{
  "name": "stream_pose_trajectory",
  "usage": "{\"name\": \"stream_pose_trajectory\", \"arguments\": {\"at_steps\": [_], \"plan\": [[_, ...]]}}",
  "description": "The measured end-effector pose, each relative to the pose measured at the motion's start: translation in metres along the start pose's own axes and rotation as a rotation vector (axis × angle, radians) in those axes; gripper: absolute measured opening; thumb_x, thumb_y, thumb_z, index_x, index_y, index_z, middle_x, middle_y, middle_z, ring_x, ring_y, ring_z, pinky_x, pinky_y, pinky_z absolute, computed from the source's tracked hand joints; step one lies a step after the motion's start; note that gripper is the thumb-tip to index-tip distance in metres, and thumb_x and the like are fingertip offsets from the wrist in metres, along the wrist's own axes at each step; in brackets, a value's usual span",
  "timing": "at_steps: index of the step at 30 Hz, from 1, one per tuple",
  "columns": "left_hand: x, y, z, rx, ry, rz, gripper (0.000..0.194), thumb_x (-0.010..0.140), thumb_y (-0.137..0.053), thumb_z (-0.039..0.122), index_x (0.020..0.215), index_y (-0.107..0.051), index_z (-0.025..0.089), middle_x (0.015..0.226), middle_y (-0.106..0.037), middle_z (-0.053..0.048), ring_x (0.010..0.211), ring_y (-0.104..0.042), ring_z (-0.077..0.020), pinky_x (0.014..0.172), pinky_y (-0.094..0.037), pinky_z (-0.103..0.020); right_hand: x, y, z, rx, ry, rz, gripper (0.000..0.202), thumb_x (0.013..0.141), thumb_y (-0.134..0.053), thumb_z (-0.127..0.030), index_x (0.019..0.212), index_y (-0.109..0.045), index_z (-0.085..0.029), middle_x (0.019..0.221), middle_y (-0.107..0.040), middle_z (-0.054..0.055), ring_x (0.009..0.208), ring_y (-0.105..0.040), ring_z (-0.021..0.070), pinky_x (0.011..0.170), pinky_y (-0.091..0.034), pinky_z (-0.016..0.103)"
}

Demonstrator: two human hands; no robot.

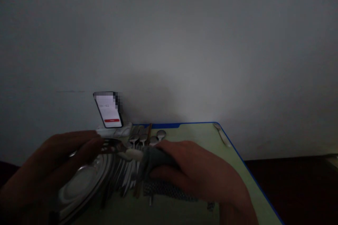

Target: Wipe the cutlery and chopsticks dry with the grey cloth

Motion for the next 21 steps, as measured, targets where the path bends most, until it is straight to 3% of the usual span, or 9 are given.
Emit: {"name": "stream_pose_trajectory", "arguments": {"at_steps": [5, 12, 18, 21], "plan": [[-0.001, -0.010, 0.002, -0.005, 0.003, -0.058, 0.031, 0.089, -0.037, 0.019, 0.067, -0.058, 0.018, 0.049, -0.053, 0.005, 0.041, -0.047, -0.0073, 0.044, -0.038, -0.018, -0.007, 0.004, 0.000, -0.049, -0.044, 0.033, 0.019, 0.085, -0.051, -0.032, 0.100, -0.058, -0.023, 0.091, -0.066, 0.001, 0.080, -0.060, 0.0144, 0.069, -0.042, 0.025], [0.005, -0.040, 0.027, 0.147, -0.099, -0.171, 0.040, 0.093, -0.031, 0.028, 0.066, -0.058, 0.017, 0.054, -0.057, 0.002, 0.049, -0.052, -0.0104, 0.054, -0.043, -0.022, 0.015, -0.014, -0.011, -0.109, -0.061, 0.046, 0.019, 0.089, -0.042, -0.031, 0.089, -0.055, -0.017, 0.081, -0.065, 0.004, 0.068, -0.057, 0.0150, 0.061, -0.039, 0.027], [0.003, -0.023, 0.004, 0.118, -0.041, -0.112, 0.035, 0.092, -0.036, 0.029, 0.065, -0.053, 0.017, 0.051, -0.051, 0.004, 0.045, -0.047, -0.0082, 0.046, -0.039, -0.018, 0.007, -0.004, -0.003, -0.058, -0.024, 0.030, 0.019, 0.087, -0.048, -0.034, 0.094, -0.058, -0.020, 0.084, -0.066, 0.002, 0.073, -0.059, 0.0145, 0.065, -0.042, 0.026], [0.001, -0.016, -0.002, 0.028, 0.011, -0.094, 0.032, 0.091, -0.037, 0.028, 0.066, -0.053, 0.017, 0.052, -0.049, 0.005, 0.044, -0.046, -0.0066, 0.043, -0.037, -0.016, 0.001, 0.003, -0.004, -0.077, 0.032, 0.105, 0.018, 0.087, -0.050, -0.031, 0.100, -0.058, -0.022, 0.091, -0.065, 0.001, 0.079, -0.060, 0.0138, 0.069, -0.045, 0.026]]}}
Point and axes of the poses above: each hand's wrist, its own x-axis towards the middle knuckle, its own y-axis out of the back of the hand, z = x × y, the point moved 6 cm from there along x, towards the middle knuckle
